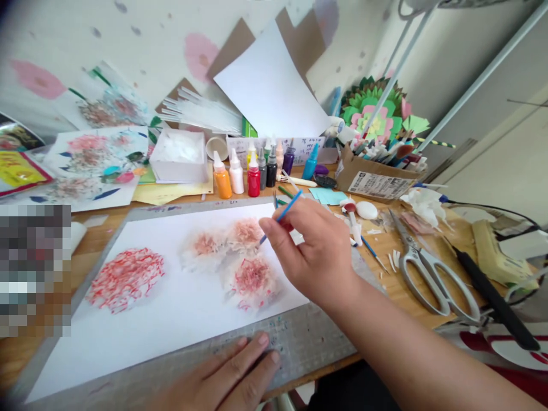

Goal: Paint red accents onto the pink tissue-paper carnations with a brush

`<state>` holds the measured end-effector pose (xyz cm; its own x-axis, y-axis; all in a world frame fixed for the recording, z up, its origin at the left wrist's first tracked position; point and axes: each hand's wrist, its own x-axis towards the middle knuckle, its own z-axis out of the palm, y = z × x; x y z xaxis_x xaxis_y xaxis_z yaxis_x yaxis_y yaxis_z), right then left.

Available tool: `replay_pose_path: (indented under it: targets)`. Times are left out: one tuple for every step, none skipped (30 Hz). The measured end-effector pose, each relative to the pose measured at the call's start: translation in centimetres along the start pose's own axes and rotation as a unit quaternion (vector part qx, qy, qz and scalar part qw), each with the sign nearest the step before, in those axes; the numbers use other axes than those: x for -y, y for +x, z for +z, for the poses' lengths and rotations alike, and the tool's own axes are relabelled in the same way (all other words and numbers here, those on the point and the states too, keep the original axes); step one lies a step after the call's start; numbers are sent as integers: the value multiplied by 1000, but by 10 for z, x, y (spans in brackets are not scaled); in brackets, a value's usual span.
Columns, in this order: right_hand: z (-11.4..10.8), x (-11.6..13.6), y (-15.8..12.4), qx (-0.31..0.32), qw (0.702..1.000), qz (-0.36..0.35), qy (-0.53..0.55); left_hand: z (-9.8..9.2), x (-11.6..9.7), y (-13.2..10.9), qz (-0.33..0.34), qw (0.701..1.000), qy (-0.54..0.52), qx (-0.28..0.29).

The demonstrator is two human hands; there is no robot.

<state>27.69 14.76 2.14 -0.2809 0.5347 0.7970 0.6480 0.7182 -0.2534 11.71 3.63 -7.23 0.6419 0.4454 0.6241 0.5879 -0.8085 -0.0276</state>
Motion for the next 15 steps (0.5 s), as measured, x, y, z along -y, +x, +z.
replay_pose_path:
  targets:
    - [0,2,-2,17,1000,-5,9,0,0,0,-1,1000,2,-3]
    - [1,4,-4,36,999,-10,20,-1,0,1,-2,1000,4,-5]
    - [2,6,-6,55,998,-14,34,-1,0,1,-5,1000,5,-9]
    - [2,9,-9,68,996,-16,50,-1,0,2,-10,1000,8,-14]
    - [2,11,-12,76,995,-13,67,0,-1,2,-17,1000,9,-23]
    - [2,13,-15,77,994,-3,81,1,-1,2,-25,999,11,-32]
    - [2,14,-18,73,993,9,89,2,-1,2,-30,999,13,-41]
    - [1,15,-21,64,994,23,89,4,-2,2,-32,998,15,-47]
    - [1,15,-23,56,994,35,83,5,-3,2,-32,998,16,-50]
    - [1,14,-25,56,995,44,75,7,-4,1,-30,998,16,-52]
    - [1,13,-26,64,994,50,68,9,-4,0,-29,998,17,-50]
    - [1,13,-27,79,993,55,67,10,-6,-1,-30,998,17,-47]
    - [1,13,-28,94,991,64,72,11,-7,-2,-32,998,18,-48]
    - [1,13,-28,104,988,80,84,13,-8,-3,-34,998,20,-46]
    - [1,14,-28,105,984,101,102,14,-9,-4,-31,998,23,-45]
